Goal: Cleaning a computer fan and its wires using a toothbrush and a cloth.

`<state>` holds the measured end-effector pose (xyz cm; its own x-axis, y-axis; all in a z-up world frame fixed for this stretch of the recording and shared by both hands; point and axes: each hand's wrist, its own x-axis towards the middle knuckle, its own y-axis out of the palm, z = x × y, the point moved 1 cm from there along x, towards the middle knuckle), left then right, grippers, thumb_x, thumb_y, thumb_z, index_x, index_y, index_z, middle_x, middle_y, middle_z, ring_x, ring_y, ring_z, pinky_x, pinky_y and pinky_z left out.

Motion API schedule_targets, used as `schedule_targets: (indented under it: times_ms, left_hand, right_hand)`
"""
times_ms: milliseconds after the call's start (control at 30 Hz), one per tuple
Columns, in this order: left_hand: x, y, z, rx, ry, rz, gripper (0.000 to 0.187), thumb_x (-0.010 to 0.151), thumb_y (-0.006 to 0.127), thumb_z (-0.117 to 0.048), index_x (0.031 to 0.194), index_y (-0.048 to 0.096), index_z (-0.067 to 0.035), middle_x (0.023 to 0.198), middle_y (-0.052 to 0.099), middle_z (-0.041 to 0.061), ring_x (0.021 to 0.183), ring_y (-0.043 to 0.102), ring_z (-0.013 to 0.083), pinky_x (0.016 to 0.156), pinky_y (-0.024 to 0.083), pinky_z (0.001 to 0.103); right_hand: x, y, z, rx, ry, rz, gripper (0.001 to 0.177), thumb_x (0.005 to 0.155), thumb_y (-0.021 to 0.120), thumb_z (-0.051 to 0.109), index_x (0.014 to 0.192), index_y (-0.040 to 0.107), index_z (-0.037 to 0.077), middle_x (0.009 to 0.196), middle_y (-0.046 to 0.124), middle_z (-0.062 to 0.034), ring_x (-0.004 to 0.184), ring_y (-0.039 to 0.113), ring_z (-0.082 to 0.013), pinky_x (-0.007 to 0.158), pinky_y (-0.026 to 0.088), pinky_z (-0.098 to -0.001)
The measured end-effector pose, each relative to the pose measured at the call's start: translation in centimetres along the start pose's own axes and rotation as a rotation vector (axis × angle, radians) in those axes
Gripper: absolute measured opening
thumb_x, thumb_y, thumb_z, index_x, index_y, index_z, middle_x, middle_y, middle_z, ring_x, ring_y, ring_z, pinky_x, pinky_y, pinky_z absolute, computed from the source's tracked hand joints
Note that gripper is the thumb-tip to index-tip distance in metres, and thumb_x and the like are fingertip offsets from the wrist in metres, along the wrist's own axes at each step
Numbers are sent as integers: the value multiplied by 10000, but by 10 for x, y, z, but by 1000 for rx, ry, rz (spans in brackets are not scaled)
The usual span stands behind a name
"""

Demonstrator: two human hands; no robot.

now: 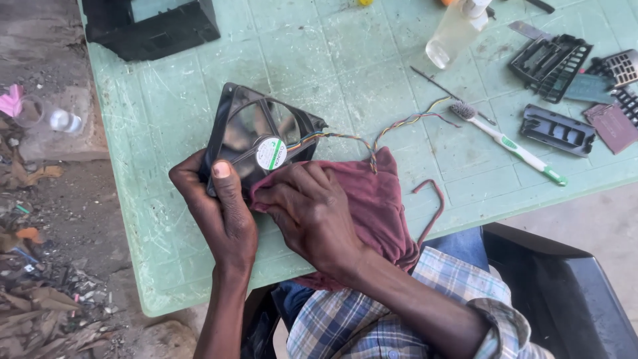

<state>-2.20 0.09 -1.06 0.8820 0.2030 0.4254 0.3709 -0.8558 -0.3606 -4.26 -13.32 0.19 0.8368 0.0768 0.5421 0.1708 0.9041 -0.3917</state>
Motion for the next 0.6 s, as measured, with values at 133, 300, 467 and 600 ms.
schedule_targets:
  times_ms: [133, 300, 467, 600]
  left_hand:
    - [1, -3, -4, 30, 18, 40, 234, 1132, 409, -276, 1157, 446, -46, 923, 503, 46, 889, 551, 136, 827, 522, 314]
    - [2, -15, -19, -79, -38, 150, 323, 1114, 480, -337, 1215, 422, -35, 1029, 522, 84, 969, 513, 124, 959, 453, 327]
    - [22, -54, -38, -265, -242, 490, 626, 933, 636, -363, 1373, 355, -19, 1226, 535, 140, 1161, 539, 219, 1019, 478, 367]
    - [46, -65, -56, -58, -230, 502, 933, 766, 616, -620, 1417, 392, 11, 1295, 591, 168, 1189, 622, 256, 965, 527, 319]
  right_hand:
    - [-13, 9, -19, -188, -66, 30, 108, 953, 660, 179, 908, 697, 88, 919, 623, -84, 874, 599, -339, 727, 467, -446]
    - [-5, 5, -19, -121, -169, -86, 209, 958, 611, 100, 786, 592, -18, 819, 537, -157, 779, 552, -378, 681, 484, -431]
    - [-5, -8, -12, -132, -234, 109, 129, 1003, 537, 18, 891, 600, 2, 898, 542, -153, 859, 521, -363, 732, 427, -451]
    - [-10, -6, -13, -155, -304, 257, 173, 1034, 445, 3, 944, 590, 25, 976, 549, -122, 883, 449, -296, 732, 287, -444]
